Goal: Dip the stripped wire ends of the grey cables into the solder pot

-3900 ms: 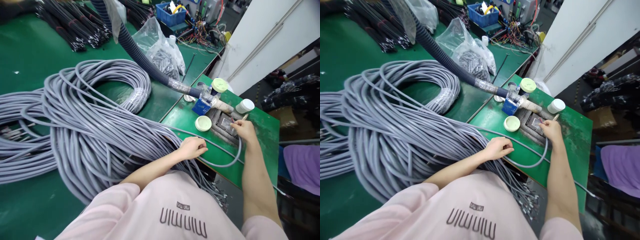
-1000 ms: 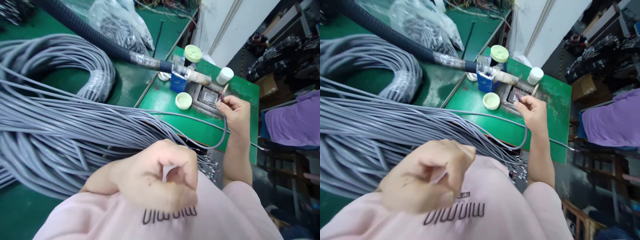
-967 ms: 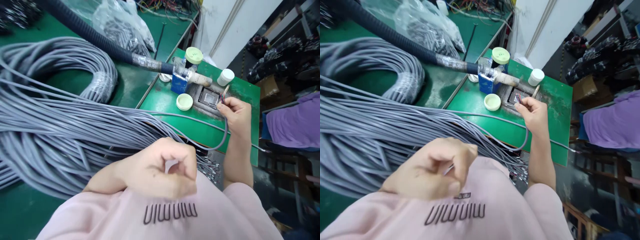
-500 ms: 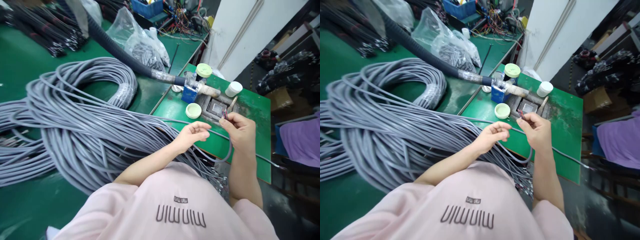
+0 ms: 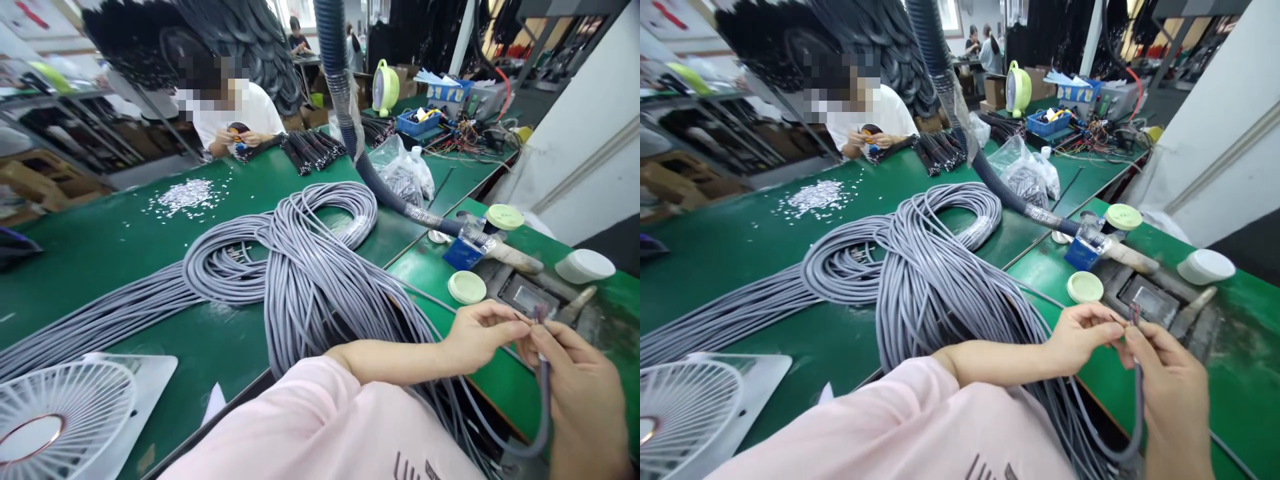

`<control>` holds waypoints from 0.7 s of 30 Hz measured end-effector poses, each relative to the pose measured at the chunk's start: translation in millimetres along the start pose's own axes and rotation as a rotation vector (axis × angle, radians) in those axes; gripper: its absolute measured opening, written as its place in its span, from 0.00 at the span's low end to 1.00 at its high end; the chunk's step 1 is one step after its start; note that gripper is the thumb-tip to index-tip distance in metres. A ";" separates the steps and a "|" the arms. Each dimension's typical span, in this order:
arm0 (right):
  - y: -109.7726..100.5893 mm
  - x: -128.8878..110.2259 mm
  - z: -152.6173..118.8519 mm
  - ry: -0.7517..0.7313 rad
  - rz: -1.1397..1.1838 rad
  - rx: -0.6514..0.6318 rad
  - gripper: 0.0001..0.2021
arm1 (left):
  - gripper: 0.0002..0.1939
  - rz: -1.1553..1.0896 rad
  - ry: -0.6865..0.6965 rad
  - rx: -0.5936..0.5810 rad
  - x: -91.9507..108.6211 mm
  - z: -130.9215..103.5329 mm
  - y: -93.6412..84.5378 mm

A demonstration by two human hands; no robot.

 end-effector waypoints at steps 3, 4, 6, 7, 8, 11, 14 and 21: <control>1.6 -2.9 -7.4 0.031 -0.019 -0.027 0.11 | 0.25 0.080 0.111 -0.003 10.7 4.6 -2.9; 3.6 -4.2 -11.8 0.048 -0.012 -0.045 0.14 | 0.23 0.154 0.179 0.000 16.4 4.6 -4.2; 6.2 -7.0 -21.7 0.083 0.012 -0.040 0.17 | 0.20 0.334 0.324 -0.047 26.4 1.4 -2.3; 6.5 -8.5 -26.5 0.096 0.025 -0.016 0.18 | 0.19 0.410 0.380 -0.097 28.9 -1.3 0.4; 6.3 -10.0 -30.8 0.104 0.035 0.017 0.17 | 0.18 0.459 0.414 -0.148 29.3 -4.2 2.8; 5.2 -12.8 -38.9 0.114 0.080 0.098 0.16 | 0.17 0.458 0.412 -0.203 24.7 -10.1 2.0; 6.0 -12.0 -39.9 0.098 0.185 0.067 0.16 | 0.15 0.445 0.362 -0.173 19.5 -11.0 -3.6; -5.7 16.7 -42.7 0.061 0.280 0.033 0.19 | 0.22 0.356 0.297 -0.184 27.3 -12.0 4.7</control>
Point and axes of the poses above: each hand's wrist, its own z-axis towards the middle knuckle, its own y-axis out of the palm, x = y × z, the point moved 6 cm from there along z, towards the middle knuckle, and after that the axes turned 1 degree about -x, right-handed, at the moved point
